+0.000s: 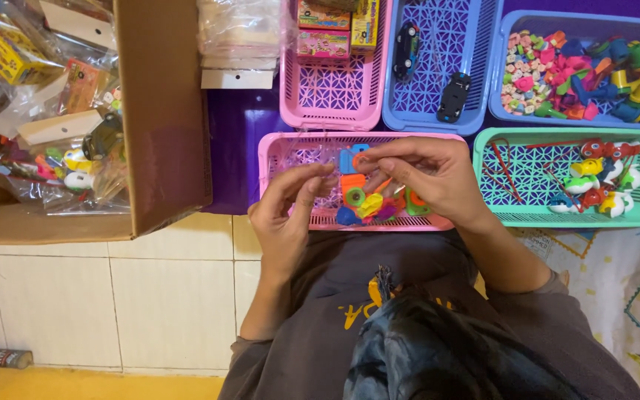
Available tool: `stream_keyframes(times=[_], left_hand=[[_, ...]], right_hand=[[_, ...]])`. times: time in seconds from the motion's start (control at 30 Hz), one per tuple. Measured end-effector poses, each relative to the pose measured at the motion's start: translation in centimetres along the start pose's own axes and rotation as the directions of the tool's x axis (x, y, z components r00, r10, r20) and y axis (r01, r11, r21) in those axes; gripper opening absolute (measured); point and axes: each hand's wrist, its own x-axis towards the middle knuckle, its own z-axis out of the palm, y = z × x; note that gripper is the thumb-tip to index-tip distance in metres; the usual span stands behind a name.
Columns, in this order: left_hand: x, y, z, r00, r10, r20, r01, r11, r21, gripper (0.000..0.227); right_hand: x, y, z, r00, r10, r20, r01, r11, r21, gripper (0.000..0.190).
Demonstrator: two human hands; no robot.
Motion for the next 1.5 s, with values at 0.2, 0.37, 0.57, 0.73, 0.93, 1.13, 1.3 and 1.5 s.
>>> stream_keyframes(times=[0.2,0.37,0.57,0.73,0.93,1.13,1.3,1.5], left_hand=[[0.7,-1.0,-0.5,0.996,0.046,0.071,-0.039,0.994,-0.104,0.01],[1.1,-1.2,-1.3,0.978,0.125,0.166,-0.116,0.991,-0.063,0.014],[1.2,-0.8,-1.4,0.96,0.155,0.233,-0.132,0.985,-0.112,0.011],[1.1,-0.8,-1.5,0.953,0.166,0.252,-0.145,0.984,-0.103,0.011],[1.1,-0.7,-1.4,0.944,0.184,0.275,-0.161,0.981,-0.104,0.012],[1.0,-0.8,-1.3,0.941,0.215,0.262,-0.182,0.973,-0.142,0.011],[1.2,-0.5,-1.3,0.944,0.186,0.272,-0.142,0.974,-0.176,0.013],[1.2,-0.5,-1.0,0.942,0.183,0.28,-0.129,0.971,-0.2,0.014]], right_hand=[[-0.6,0.7,-1.3,0.999,-0.008,-0.038,0.017,0.972,0.236,0.017],[-0.6,1.7,-2.5,0.999,-0.038,0.032,0.025,0.94,0.339,0.014],[-0.6,2.3,-3.3,0.99,-0.08,0.115,0.023,0.902,0.431,0.012],[-0.5,2.4,-3.7,0.985,-0.093,0.146,0.021,0.901,0.433,0.014],[-0.6,1.6,-3.6,0.977,-0.136,0.163,0.066,0.924,0.377,0.014],[-0.8,1.5,-3.6,0.962,-0.193,0.193,0.113,0.925,0.363,0.013],[-0.8,1.0,-3.2,0.947,-0.264,0.184,0.173,0.899,0.402,0.014],[-1.0,1.0,-3.2,0.947,-0.287,0.145,0.207,0.89,0.406,0.015]])
